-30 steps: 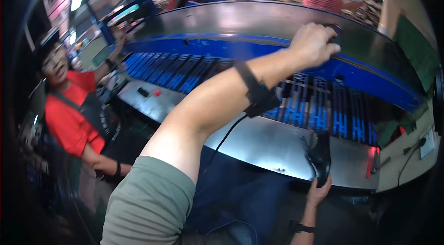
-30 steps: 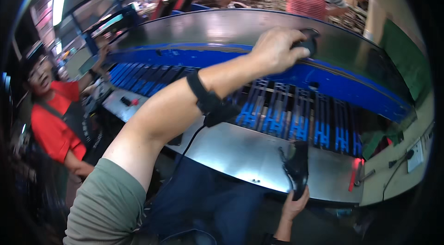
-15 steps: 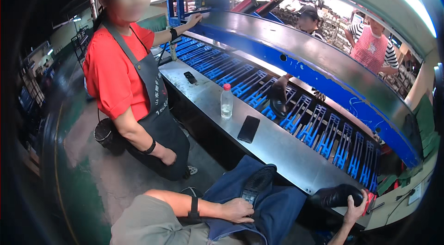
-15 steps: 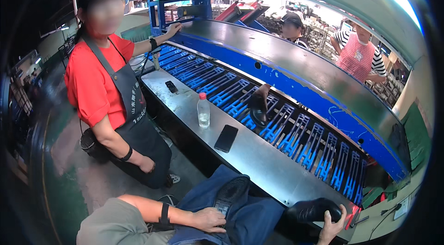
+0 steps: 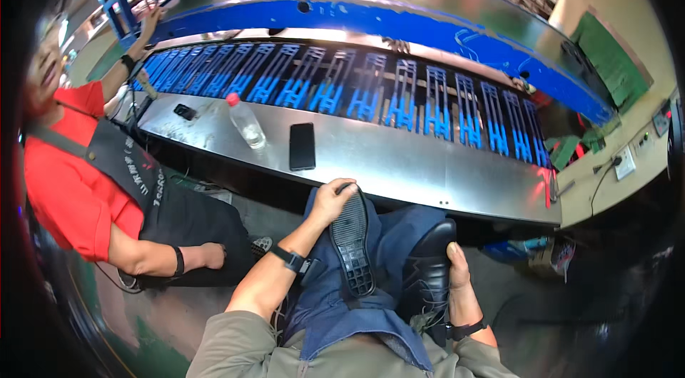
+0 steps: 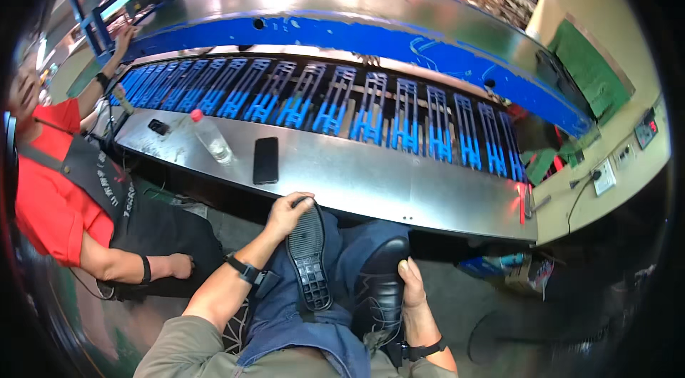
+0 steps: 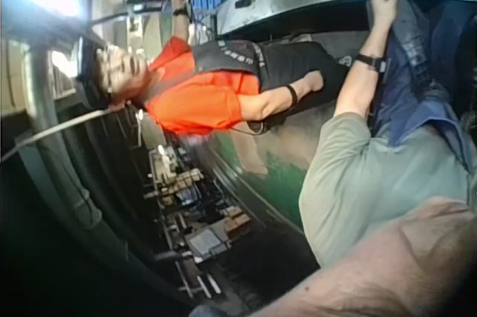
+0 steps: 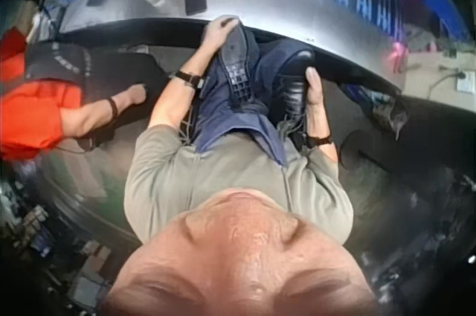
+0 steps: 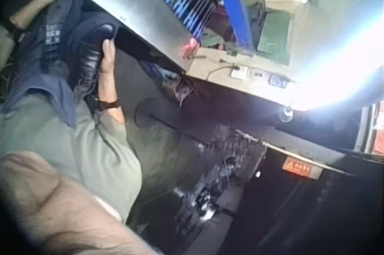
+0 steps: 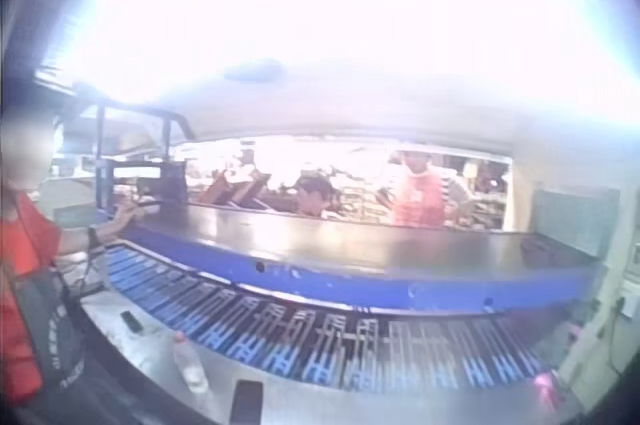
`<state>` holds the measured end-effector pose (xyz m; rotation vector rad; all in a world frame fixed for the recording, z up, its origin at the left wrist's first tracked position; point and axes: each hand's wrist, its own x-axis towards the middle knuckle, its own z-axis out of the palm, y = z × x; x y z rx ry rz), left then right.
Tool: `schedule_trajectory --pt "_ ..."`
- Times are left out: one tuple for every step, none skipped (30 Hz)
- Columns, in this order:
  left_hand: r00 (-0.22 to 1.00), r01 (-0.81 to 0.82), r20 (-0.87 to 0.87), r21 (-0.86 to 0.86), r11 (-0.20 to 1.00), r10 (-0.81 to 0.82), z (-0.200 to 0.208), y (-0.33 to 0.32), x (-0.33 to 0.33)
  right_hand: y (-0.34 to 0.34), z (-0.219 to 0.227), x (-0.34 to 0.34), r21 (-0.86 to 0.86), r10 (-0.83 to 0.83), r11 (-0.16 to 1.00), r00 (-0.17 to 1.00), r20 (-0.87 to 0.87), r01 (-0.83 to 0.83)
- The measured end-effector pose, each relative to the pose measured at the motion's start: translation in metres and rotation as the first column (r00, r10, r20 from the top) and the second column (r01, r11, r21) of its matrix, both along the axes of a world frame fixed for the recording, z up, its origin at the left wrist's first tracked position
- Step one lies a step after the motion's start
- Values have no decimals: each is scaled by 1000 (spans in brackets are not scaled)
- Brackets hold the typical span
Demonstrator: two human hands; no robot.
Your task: Inspecting the sole and upper of a black shoe on a manufacturing assembly line.
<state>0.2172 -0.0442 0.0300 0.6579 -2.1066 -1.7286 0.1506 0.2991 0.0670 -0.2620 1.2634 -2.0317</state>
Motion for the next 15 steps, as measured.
schedule_trajectory --pt "1000 25 -8 289 957 -24 8 3 8 7 -3 9 -53 99 994 982 160 -91" --pt "993 92 -120 618 781 -21 17 4 17 12 -9 18 -136 181 980 931 317 -144" --pt "941 306 -337 832 462 -16 26 4 29 19 -15 29 -260 311 942 835 453 -210" --pt "881 463 -472 840 282 -40 34 7 40 24 -25 32 -232 359 929 850 386 -288" --pt "872 479 -483 816 325 -72 43 9 49 26 -35 36 -226 327 941 839 435 -250" --pt "873 473 -476 773 424 -106 50 11 56 31 -42 38 -230 316 946 811 492 -229" --pt "876 460 -465 731 504 -126 57 13 63 32 -49 37 -264 337 937 791 510 -229" --pt "871 465 -469 686 560 -148 64 15 66 34 -51 37 -206 313 948 824 471 -243" --pt "882 439 -446 664 605 -151 69 17 67 33 -51 35 -228 325 944 782 533 -237" --pt "905 391 -407 672 629 -128 74 21 69 30 -49 31 -248 344 936 799 494 -250" --pt "902 389 -426 726 568 -73 79 26 68 25 -43 29 -286 369 923 796 479 -256" --pt "900 403 -435 803 440 -31 83 34 69 20 -34 26 -314 421 903 749 512 -293" --pt "867 470 -498 824 316 6 87 39 66 14 -24 27 -290 378 919 807 454 -268" --pt "876 457 -481 854 249 43 91 48 64 6 -12 27 -104 251 968 899 358 -229" --pt "875 455 -485 835 309 21 94 56 61 2 1 25 -62 305 952 905 297 -300"
